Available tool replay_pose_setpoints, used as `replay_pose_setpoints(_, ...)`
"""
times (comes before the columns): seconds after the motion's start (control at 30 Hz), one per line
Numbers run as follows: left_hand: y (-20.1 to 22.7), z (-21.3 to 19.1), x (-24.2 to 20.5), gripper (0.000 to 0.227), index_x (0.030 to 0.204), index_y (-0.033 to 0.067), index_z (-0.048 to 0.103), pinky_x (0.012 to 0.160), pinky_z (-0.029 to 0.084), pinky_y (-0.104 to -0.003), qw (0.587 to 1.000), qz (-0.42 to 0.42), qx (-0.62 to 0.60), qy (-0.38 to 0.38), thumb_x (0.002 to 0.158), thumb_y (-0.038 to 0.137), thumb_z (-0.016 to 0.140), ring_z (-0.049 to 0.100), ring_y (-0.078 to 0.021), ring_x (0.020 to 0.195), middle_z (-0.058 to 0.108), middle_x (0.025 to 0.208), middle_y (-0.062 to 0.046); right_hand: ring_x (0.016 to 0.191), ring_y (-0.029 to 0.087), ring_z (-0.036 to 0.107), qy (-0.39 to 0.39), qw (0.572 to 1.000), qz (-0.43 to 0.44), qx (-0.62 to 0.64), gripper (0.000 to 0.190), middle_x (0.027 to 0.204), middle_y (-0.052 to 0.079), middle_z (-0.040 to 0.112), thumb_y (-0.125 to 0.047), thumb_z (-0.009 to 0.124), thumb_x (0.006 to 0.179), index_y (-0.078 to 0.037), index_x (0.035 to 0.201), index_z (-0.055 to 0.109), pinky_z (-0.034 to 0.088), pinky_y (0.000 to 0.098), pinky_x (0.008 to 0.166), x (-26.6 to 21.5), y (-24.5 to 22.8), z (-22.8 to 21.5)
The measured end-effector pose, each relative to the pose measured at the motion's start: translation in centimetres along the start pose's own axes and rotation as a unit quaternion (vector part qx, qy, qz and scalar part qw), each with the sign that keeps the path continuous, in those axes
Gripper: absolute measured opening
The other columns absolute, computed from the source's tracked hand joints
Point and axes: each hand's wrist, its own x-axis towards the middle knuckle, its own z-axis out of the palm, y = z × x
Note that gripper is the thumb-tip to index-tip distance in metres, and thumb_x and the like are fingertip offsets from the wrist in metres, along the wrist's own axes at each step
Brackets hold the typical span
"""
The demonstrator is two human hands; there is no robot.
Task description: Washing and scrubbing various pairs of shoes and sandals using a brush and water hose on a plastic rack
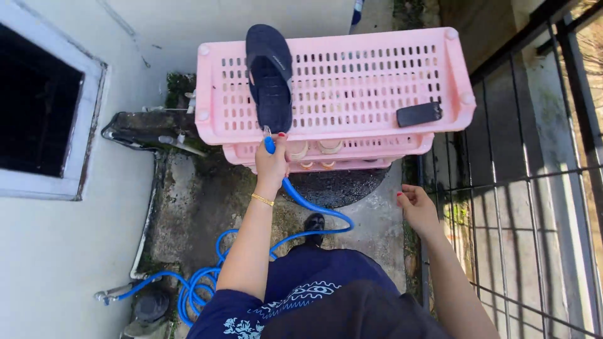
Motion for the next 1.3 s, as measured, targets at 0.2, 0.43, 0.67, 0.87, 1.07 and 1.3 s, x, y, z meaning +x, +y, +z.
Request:
replay_pose_setpoints(0.2, 0.4, -11.8, 0.5, 0.023, 0.098, 0.0059, 0.059, 0.025, 0.035, -0.026, 0.989, -0.012, -0.027, 0.146, 0.102, 0.028, 0.059, 0.042, -0.0179, 0.025, 0.052, 0.051, -0.012, 0.094, 0.025, 0.073, -0.103, 0.99, -0.07, -0.064, 0.032, 0.104, 0.011, 0.075, -0.028, 0.075, 0.096, -0.015, 0.125, 0.071, 0.055, 0.039, 0.084, 5.1, -6.6, 8.6)
replay_pose_setpoints(0.43, -0.5, -22.6, -5.0, 0.027, 0.104, 0.0009, 0.063, 0.025, 0.035, -0.026, 0.944, -0.004, -0.074, 0.321, 0.105, 0.027, 0.056, 0.039, -0.015, 0.025, 0.05, 0.052, -0.012, 0.086, 0.027, 0.073, -0.223, 0.969, -0.102, -0.038, 0.033, 0.103, 0.021, 0.072, -0.016, 0.072, 0.099, 0.0, 0.128, 0.067, 0.057, 0.036, 0.075, 6.1, -9.0, 12.2)
replay_pose_setpoints(0.67, -4.1, -27.9, -15.4, 0.032, 0.106, 0.0, 0.063, 0.024, 0.035, -0.026, 0.883, 0.029, -0.113, 0.454, 0.107, 0.03, 0.052, 0.039, -0.0143, 0.025, 0.049, 0.053, -0.012, 0.089, 0.03, 0.069, -0.348, 0.929, -0.097, -0.076, 0.037, 0.105, 0.024, 0.065, -0.015, 0.066, 0.106, 0.007, 0.134, 0.06, 0.057, 0.0392, 0.078, 8.5, -6.5, 14.9)
replay_pose_setpoints(0.87, -7.3, -27.2, -26.0, 0.035, 0.104, 0.0003, 0.064, 0.023, 0.036, -0.028, 0.799, 0.04, -0.168, 0.576, 0.108, 0.032, 0.051, 0.037, -0.0157, 0.025, 0.049, 0.053, -0.014, 0.09, 0.031, 0.07, -0.435, 0.886, -0.109, -0.113, 0.038, 0.106, 0.021, 0.064, -0.018, 0.067, 0.105, 0.004, 0.135, 0.058, 0.057, 0.0401, 0.078, 10.3, -5.7, 17.7)
replay_pose_setpoints(1.07, -9.8, -23.1, -36.0, 0.034, 0.103, 0.001, 0.065, 0.023, 0.036, -0.029, 0.725, 0.032, -0.172, 0.666, 0.108, 0.031, 0.05, 0.038, -0.0164, 0.025, 0.05, 0.054, -0.014, 0.093, 0.038, 0.07, -0.492, 0.847, -0.138, -0.147, 0.036, 0.109, 0.026, 0.064, -0.016, 0.065, 0.105, 0.004, 0.134, 0.058, 0.057, 0.0464, 0.081, 10.7, -6.1, 18.6)
replay_pose_setpoints(1.3, -9.8, -19.0, -44.7, 0.036, 0.109, 0.0029, 0.064, 0.024, 0.036, -0.029, 0.679, 0.053, -0.186, 0.709, 0.11, 0.033, 0.044, 0.036, -0.0166, 0.024, 0.047, 0.055, -0.013, 0.091, 0.041, 0.071, -0.54, 0.81, -0.145, -0.176, 0.038, 0.109, 0.027, 0.066, -0.016, 0.069, 0.101, 0.003, 0.133, 0.06, 0.057, 0.0494, 0.082, 5.6, -5.7, 21.5)
